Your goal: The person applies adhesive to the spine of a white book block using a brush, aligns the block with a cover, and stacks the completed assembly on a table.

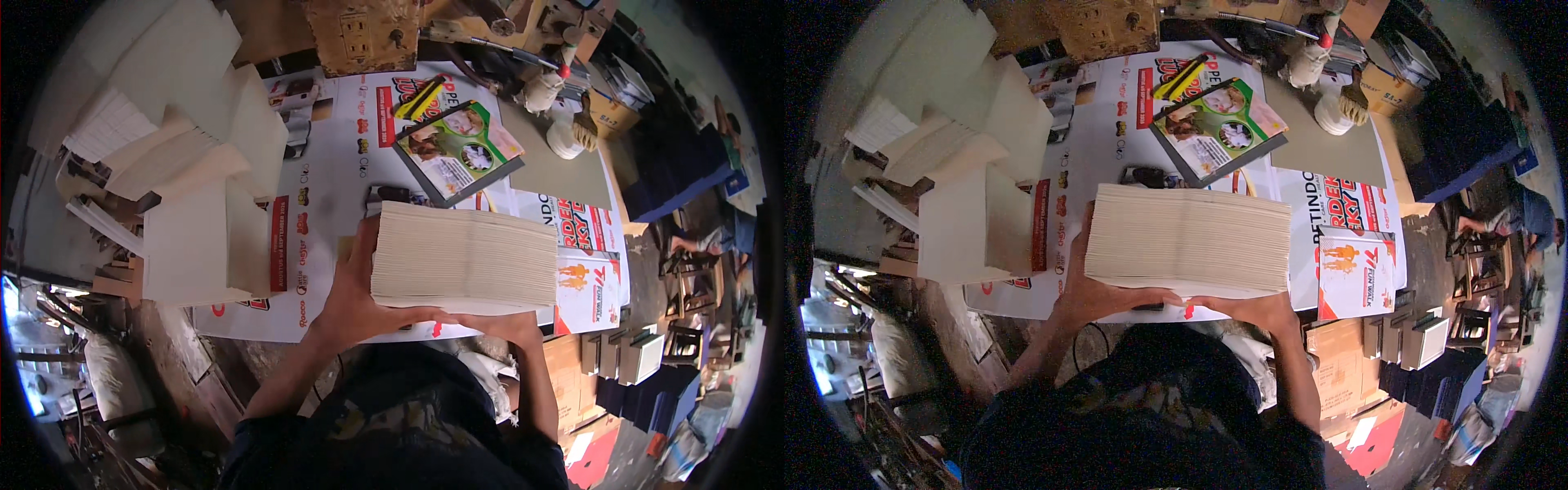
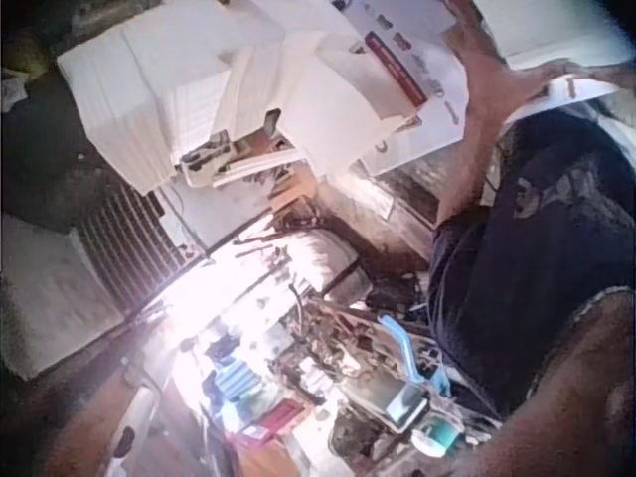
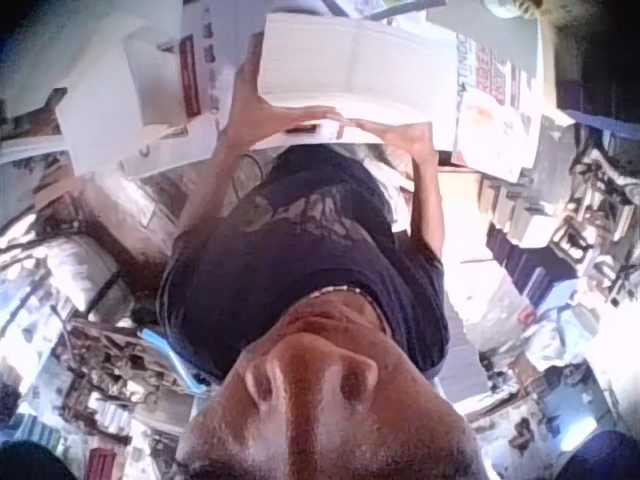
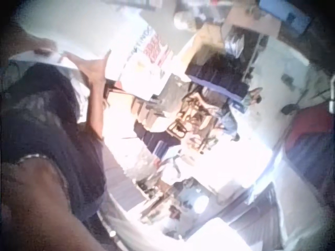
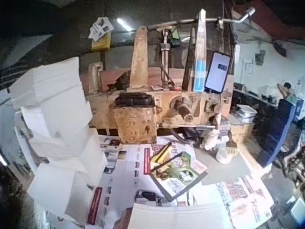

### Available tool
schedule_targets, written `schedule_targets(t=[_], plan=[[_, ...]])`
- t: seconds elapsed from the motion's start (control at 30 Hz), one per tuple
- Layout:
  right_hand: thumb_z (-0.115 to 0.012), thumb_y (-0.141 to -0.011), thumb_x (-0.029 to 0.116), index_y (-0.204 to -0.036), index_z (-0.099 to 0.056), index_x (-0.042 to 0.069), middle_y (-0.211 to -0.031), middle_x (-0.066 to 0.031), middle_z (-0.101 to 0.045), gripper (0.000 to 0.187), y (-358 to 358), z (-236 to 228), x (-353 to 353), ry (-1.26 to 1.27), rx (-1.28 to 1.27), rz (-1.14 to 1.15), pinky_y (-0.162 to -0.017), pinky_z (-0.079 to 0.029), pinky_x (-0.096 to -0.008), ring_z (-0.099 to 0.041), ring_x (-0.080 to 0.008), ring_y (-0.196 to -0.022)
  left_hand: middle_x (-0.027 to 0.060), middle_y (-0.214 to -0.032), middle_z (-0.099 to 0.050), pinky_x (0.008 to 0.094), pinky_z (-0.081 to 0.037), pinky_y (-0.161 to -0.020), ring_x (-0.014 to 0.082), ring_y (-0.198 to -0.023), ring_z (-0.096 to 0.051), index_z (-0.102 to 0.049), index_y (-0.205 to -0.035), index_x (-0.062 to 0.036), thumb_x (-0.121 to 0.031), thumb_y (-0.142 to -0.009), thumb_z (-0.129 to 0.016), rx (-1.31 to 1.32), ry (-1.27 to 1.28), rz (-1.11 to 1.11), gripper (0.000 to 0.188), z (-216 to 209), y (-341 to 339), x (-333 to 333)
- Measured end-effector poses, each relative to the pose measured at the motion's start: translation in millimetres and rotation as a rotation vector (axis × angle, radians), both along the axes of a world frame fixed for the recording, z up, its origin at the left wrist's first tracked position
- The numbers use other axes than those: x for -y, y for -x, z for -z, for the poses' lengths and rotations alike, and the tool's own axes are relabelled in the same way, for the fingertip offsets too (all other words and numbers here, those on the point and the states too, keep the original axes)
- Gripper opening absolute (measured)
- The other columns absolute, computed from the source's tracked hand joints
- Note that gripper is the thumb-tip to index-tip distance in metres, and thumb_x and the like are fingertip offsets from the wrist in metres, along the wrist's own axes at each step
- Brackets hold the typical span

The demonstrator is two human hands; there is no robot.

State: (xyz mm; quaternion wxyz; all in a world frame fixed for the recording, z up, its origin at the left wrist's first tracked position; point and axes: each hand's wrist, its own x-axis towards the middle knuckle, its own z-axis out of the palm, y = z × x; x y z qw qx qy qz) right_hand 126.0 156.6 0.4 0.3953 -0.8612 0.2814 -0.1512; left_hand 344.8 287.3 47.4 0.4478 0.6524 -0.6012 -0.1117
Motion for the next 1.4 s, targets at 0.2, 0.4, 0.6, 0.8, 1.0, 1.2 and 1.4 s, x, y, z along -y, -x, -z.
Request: schedule_targets(t=[0.2,0.4,0.6,0.8,1.0,1.2,1.4], plan=[[-0.091,-0.067,0.039,-0.12,-0.064,0.005,-0.116,-0.0089,-0.069,0.069,20.0,-5.3,5.9,0.142,-0.14,0.006,-0.096,-0.05,-0.0379,-0.065,-0.0249,-0.108,0.0205,-0.127,-0.053,0.0447,-0.05,-0.095,0.0359,-0.118,-0.058,-0.038,-0.139,-0.001,-0.028,-0.069,-0.089,-0.3,0.029,0.169,0.091,1.6,-5.9,-11.7],[-0.096,-0.057,0.035,-0.126,-0.057,0.001,-0.118,-0.0117,-0.066,0.086,17.1,8.0,-4.3,0.084,0.012,-0.01,-0.099,-0.049,-0.039,-0.063,-0.0243,-0.114,0.0225,-0.125,-0.054,0.0442,-0.051,-0.091,0.0371,-0.115,-0.059,-0.045,-0.135,-0.0007,-0.023,-0.071,-0.088,-0.136,0.036,0.077,0.079,13.1,-2.8,-8.3],[-0.1,-0.05,0.025,-0.129,-0.05,-0.003,-0.116,-0.0148,-0.065,0.097,-1.4,-67.6,1.4,-0.166,0.692,0.2,-0.099,-0.048,-0.0399,-0.062,-0.0257,-0.115,0.0245,-0.129,-0.046,0.0461,-0.051,-0.089,0.0416,-0.113,-0.058,-0.053,-0.13,0.0,-0.026,-0.069,-0.091,0.151,0.213,0.068,0.077,10.5,-3.6,-3.4],[-0.097,-0.056,0.02,-0.127,-0.046,-0.005,-0.112,-0.0162,-0.063,0.091,1.6,-78.0,-10.0,0.076,0.358,0.251,-0.087,-0.052,-0.0345,-0.066,-0.024,-0.102,0.0209,-0.126,-0.056,0.0406,-0.051,-0.095,0.0324,-0.116,-0.062,-0.042,-0.137,0.002,-0.024,-0.073,-0.09,-0.276,0.187,0.049,0.084,-17.8,15.0,-5.2],[-0.098,-0.056,0.018,-0.122,-0.046,-0.006,-0.109,-0.0145,-0.064,0.087,-1.0,-73.6,-27.6,0.119,0.387,0.33,-0.085,-0.052,-0.0328,-0.065,-0.0221,-0.097,0.0161,-0.116,-0.064,0.0363,-0.052,-0.089,0.0268,-0.105,-0.067,-0.045,-0.125,0.0001,-0.024,-0.07,-0.093,-0.347,0.256,0.042,0.077,-9.1,21.5,-3.7],[-0.099,-0.055,0.024,-0.119,-0.046,-0.004,-0.101,-0.0118,-0.062,0.087,7.4,-73.8,-9.3,0.213,0.358,0.245,-0.083,-0.051,-0.0318,-0.064,-0.0191,-0.091,0.0135,-0.11,-0.064,0.0341,-0.052,-0.085,0.0215,-0.098,-0.068,-0.046,-0.119,-0.0015,-0.025,-0.061,-0.099,-0.334,0.337,0.255,0.082,-3.2,-5.5,11.6],[-0.099,-0.055,0.027,-0.122,-0.05,-0.006,-0.107,-0.0135,-0.064,0.089,12.3,-79.3,-10.9,0.031,0.459,0.273,-0.086,-0.051,-0.0328,-0.065,-0.0207,-0.097,0.0113,-0.111,-0.062,0.0348,-0.051,-0.088,0.0218,-0.104,-0.065,-0.045,-0.122,-0.0007,-0.023,-0.062,-0.098,-0.244,0.265,0.088,0.083,-36.9,14.2,9.2]])
